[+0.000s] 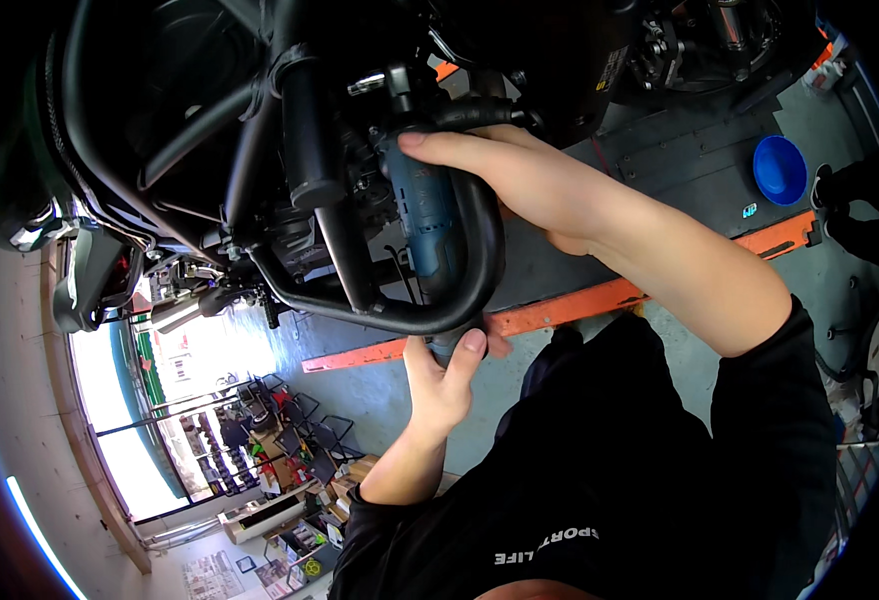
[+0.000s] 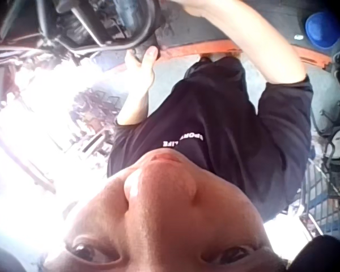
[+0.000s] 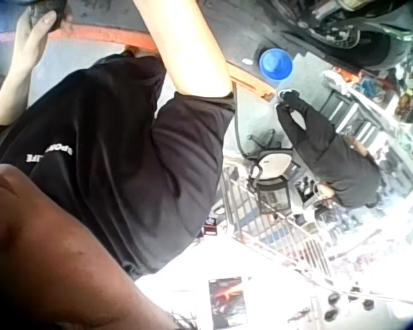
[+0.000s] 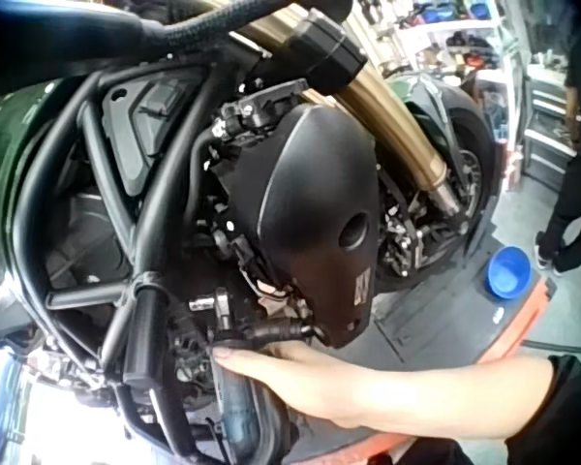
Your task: The person selects a blue cordless impact wrench from a tool rack and attaches a socket to it. They then walk to a green motorcycle on a lift and use the wrench to tighten bolts on the motorcycle's frame and engine area.
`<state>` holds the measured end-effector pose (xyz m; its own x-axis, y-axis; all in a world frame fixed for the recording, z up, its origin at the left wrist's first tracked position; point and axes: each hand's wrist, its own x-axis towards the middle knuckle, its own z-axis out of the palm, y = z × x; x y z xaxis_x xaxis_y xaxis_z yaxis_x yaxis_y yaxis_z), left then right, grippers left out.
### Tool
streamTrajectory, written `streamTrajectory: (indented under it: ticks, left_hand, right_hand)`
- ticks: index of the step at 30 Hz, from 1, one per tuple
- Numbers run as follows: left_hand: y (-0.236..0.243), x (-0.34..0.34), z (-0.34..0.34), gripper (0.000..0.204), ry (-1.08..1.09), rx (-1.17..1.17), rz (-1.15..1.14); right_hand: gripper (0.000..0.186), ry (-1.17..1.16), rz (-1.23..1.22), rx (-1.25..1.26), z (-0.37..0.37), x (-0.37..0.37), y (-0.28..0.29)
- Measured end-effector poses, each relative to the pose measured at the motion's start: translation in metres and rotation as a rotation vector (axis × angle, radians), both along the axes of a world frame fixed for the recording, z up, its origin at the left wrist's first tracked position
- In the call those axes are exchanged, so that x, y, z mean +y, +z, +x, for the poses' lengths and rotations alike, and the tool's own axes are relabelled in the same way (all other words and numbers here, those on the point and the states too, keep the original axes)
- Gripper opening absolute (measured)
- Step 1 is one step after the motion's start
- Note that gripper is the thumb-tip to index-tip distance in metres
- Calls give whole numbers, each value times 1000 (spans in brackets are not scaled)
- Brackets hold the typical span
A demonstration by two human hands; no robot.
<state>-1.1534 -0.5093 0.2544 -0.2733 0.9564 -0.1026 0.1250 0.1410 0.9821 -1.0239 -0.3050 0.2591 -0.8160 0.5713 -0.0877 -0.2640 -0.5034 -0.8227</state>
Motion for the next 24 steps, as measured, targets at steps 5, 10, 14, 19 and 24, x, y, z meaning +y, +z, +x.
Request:
streamTrajectory:
  ticks: [5,10,14,19,24]
  left_hand:
    - [-17,-29,-15,35,22,-40,0]
    - [-35,-62,-28,39,22,-88,27]
    - [-46,-76,-36,40,23,-111,41]
    - [-55,-96,-50,41,-11,-167,1]
    - [-84,-123,-73,44,-75,-52,-19]
  right_hand:
    - [70,-47,-29,-21,-1,-13,-15]
    - [69,-115,-78,43,7,-40,-10]
    - [73,-212,-34,19,1,-56,-26]
    - [84,-243,14,15,-1,-78,-59]
    - [96,-431,160,-58,6,-127,-53]
